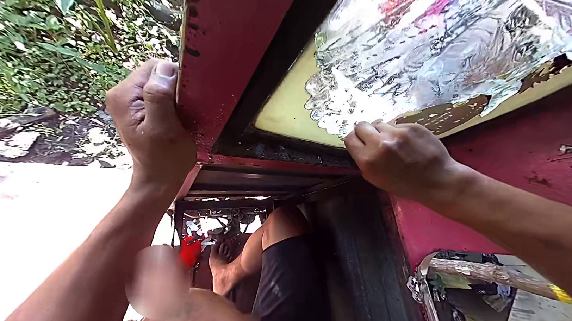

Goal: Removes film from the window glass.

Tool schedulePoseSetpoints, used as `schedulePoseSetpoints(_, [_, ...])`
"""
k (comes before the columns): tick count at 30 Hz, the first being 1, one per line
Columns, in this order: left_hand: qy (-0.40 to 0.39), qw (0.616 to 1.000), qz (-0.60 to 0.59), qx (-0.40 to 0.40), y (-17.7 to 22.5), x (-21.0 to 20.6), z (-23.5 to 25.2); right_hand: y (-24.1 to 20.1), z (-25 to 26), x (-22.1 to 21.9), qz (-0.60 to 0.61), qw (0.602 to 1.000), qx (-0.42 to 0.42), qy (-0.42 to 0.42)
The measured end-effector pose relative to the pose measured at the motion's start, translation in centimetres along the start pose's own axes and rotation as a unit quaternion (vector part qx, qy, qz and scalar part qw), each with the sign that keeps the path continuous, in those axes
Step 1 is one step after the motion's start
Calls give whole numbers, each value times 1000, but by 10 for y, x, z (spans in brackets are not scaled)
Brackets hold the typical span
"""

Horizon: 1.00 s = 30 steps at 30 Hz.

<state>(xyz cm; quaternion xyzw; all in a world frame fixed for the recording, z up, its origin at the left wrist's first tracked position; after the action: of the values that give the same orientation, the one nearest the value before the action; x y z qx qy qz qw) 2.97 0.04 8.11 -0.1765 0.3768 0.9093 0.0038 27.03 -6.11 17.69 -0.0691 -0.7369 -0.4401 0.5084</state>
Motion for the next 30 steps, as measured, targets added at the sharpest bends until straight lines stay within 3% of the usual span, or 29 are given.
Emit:
schedulePoseSetpoints(3, [-11, 1000, -24, -3, -1, 2, 1, 10, -12, 3, 97, 991, -65, 73])
schedulePoseSetpoints(5, [8, 1000, 2, 20, 0, 5, -2, 13, -25, 1, 211, 955, -146, 146])
schedulePoseSetpoints(7, [26, 995, 97, 9, 12, 12, -7, 8, -34, -8, 358, 877, -223, 229])
schedulePoseSetpoints(10, [7, 966, 227, -120, 49, 25, -16, -18, -29, -38, 585, 695, -281, 311])
schedulePoseSetpoints(12, [-49, 950, 269, -151, 76, 13, -31, -48, -17, -51, 668, 607, -279, 327])
schedulePoseSetpoints(13, [-122, 949, 259, -129, 80, -2, -40, -63, -11, -53, 693, 583, -264, 331])
schedulePoseSetpoints(16, [-321, 916, 235, 48, 56, -39, -58, -94, 2, -48, 716, 557, -229, 353])
schedulePoseSetpoints(18, [-346, 899, 234, 131, 46, -48, -61, -103, 6, -45, 707, 550, -227, 382])
schedulePoseSetpoints(24, [-391, 871, 186, 231, 27, -59, -68, -106, -5, -67, 730, 527, -269, 342])
schedulePoseSetpoints(27, [-412, 846, 218, 258, 16, -68, -71, -98, -22, -82, 768, 468, -305, 315])
schedulePoseSetpoints(30, [-492, 786, 252, 277, 16, -86, -80, -89, -44, -94, 761, 433, -343, 340])
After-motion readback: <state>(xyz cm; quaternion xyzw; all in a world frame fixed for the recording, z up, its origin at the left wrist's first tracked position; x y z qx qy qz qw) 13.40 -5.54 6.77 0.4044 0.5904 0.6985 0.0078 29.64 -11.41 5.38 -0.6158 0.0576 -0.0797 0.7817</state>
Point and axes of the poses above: each hand's wrist, its own z-axis towards the middle knuckle, its own x-axis out of the back of the hand, y = z × x, the point moved 7 cm from there along z, towards the middle knuckle, and after that the axes turned 1 degree about -y, right-handed, at the moved point
